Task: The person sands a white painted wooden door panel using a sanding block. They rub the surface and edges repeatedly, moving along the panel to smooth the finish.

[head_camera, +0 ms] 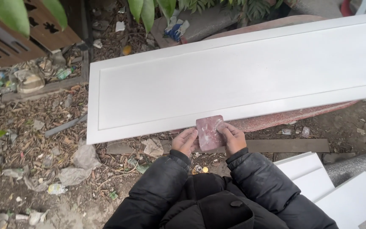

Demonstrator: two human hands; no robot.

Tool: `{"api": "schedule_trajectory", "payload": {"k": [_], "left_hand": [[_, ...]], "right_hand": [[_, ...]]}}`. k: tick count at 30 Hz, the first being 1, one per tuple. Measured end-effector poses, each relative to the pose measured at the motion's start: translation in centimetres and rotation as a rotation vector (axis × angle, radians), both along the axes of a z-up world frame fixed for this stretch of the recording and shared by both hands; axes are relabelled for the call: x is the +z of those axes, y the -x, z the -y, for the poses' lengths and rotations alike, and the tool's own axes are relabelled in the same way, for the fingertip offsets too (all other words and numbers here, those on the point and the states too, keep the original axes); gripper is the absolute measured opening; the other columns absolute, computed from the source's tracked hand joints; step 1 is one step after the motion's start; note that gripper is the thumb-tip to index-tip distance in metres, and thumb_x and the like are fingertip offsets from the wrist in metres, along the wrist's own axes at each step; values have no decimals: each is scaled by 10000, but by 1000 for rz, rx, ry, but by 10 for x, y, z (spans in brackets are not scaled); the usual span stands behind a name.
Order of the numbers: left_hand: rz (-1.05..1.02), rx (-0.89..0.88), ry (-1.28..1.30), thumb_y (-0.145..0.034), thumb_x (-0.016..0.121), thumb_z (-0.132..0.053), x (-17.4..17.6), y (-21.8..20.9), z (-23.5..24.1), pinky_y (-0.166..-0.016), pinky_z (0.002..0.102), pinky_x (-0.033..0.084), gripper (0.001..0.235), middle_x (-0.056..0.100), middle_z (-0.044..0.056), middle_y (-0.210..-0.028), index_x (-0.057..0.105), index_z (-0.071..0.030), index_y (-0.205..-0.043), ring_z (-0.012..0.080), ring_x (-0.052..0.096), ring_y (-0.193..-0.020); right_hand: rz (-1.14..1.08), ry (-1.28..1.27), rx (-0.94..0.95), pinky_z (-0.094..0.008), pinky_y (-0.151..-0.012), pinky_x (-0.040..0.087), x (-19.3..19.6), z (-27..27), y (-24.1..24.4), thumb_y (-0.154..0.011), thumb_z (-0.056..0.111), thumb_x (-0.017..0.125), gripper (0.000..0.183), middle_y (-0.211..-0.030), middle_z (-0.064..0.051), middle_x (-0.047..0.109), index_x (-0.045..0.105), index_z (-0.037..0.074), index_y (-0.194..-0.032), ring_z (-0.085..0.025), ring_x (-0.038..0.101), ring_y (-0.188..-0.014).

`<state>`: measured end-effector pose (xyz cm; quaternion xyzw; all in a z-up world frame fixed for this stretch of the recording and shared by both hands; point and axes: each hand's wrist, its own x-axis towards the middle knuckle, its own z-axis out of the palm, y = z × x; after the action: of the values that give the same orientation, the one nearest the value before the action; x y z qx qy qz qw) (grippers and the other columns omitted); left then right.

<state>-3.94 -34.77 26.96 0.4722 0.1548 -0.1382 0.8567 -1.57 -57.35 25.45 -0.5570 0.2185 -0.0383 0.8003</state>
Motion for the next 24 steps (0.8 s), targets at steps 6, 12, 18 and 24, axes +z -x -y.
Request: {"api": "schedule_trajectory", "payload": {"k": [6, 12, 18, 24], "left_hand": [[165, -152, -175, -1039, 999, -272, 11, -40, -4, -769, 354, 816, 411, 888, 151, -1071, 820, -35, -1323, 237, 875, -897], [130, -149, -145, -1066, 962, -247, 28, -67, -22, -714, 402, 826, 376, 873, 175, -1016, 784, -13, -1302, 263, 863, -815], [61, -183, -80, -1107, 892, -192, 86, -62, -47, -724, 423, 822, 255, 787, 144, -977, 746, -24, -1234, 262, 832, -832], [-133, -176, -47, -1036, 860, -73, 77, -61, -70, -822, 620, 771, 334, 885, 421, -1191, 736, 141, -1261, 535, 873, -941]], "right_hand": [[24, 107, 41, -377, -684, 724, 17, 4, -2, -958, 59, 791, 225, -905, -148, 853, 915, 69, -1146, -204, 834, -798], [108, -413, -4, -580, -915, 724, 79, -33, 2, -1026, 12, 776, 455, -1248, -321, 858, 770, -64, -1474, -426, 870, -1087], [197, -510, -38, -609, -905, 697, 104, -82, 1, -996, -104, 794, 455, -1213, -334, 848, 775, -124, -1450, -486, 857, -1054], [-54, -655, 76, -689, -1124, 640, 99, -82, 0, -1052, 47, 743, 412, -1345, -400, 795, 743, -200, -1381, -553, 769, -1152]]}}
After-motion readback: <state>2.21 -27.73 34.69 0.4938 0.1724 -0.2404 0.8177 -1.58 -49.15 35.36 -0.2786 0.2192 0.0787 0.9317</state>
